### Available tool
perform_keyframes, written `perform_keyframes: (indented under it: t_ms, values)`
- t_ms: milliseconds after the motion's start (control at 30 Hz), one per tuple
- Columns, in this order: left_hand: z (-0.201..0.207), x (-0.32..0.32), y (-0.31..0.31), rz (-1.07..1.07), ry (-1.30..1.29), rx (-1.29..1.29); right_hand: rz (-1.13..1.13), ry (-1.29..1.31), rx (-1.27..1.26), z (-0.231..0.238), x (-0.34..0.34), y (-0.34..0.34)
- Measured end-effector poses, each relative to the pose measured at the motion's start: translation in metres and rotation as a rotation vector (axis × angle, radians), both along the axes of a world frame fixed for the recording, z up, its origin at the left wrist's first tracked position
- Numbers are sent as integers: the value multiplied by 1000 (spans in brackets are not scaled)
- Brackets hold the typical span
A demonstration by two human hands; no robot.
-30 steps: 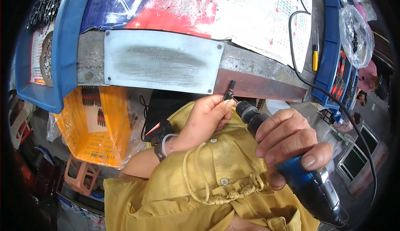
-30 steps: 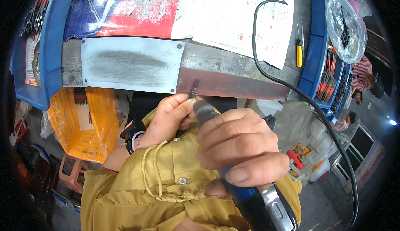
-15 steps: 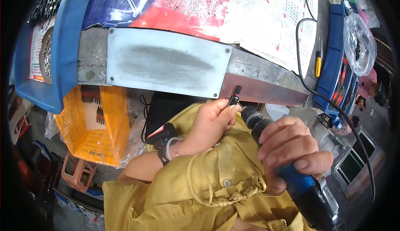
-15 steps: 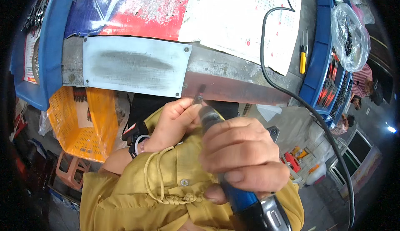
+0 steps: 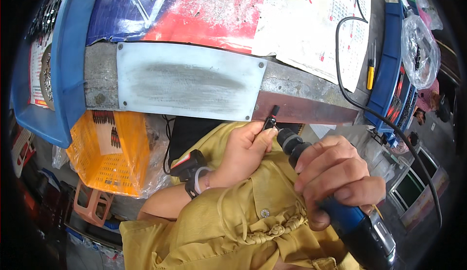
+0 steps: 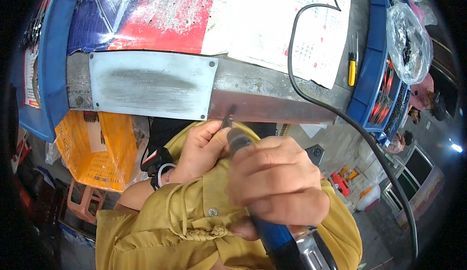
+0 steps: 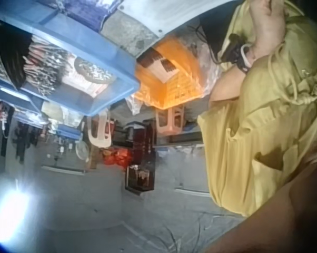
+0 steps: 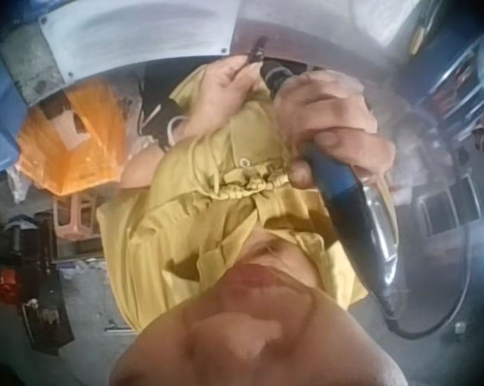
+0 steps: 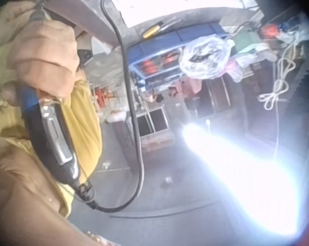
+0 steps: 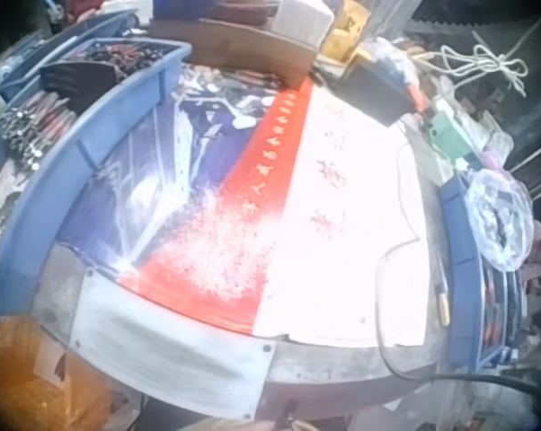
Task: The person repeatedly assembles small black cylindrical components by inserting a red-tipped insert, using a rotary tool to trim or shape the assembly, and then placing the finished units into a yellow basket. The process is repeated multiple times with consistent hand movements and tool use.
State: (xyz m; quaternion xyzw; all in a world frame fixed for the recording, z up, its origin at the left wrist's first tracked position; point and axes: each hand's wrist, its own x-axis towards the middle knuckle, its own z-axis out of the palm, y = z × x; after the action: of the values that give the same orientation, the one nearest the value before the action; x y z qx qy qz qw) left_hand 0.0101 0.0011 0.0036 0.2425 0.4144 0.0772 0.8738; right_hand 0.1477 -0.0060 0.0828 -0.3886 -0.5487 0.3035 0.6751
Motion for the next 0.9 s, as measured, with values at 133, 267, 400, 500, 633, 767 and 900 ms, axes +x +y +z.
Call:
perform_keyframes:
  t_ms: [133, 267, 400, 500, 633, 767, 900]
  values:
    - [-1, 1, -1, 18, -8, -15, 98, -78, -32, 4, 10, 0]
    - [0, 0, 1, 10, -21, -77, 179, -195, -96, 8, 20, -4]
    - [2, -1, 4, -9, -45, -9, 56, -139, -23, 8, 16, -13]
    - [3, 0, 4, -13, -32, 6, 65, -79, 3, 16, 18, -22]
    - [3, 1, 3, -26, -4, -38, 34, -38, 16, 16, 18, -27]
    - [4, 0, 3, -26, 11, -34, 57, -171, -43, 12, 21, -27]
    - [4, 1, 3, -17, -7, -44, 72, -160, -59, 10, 23, -26]
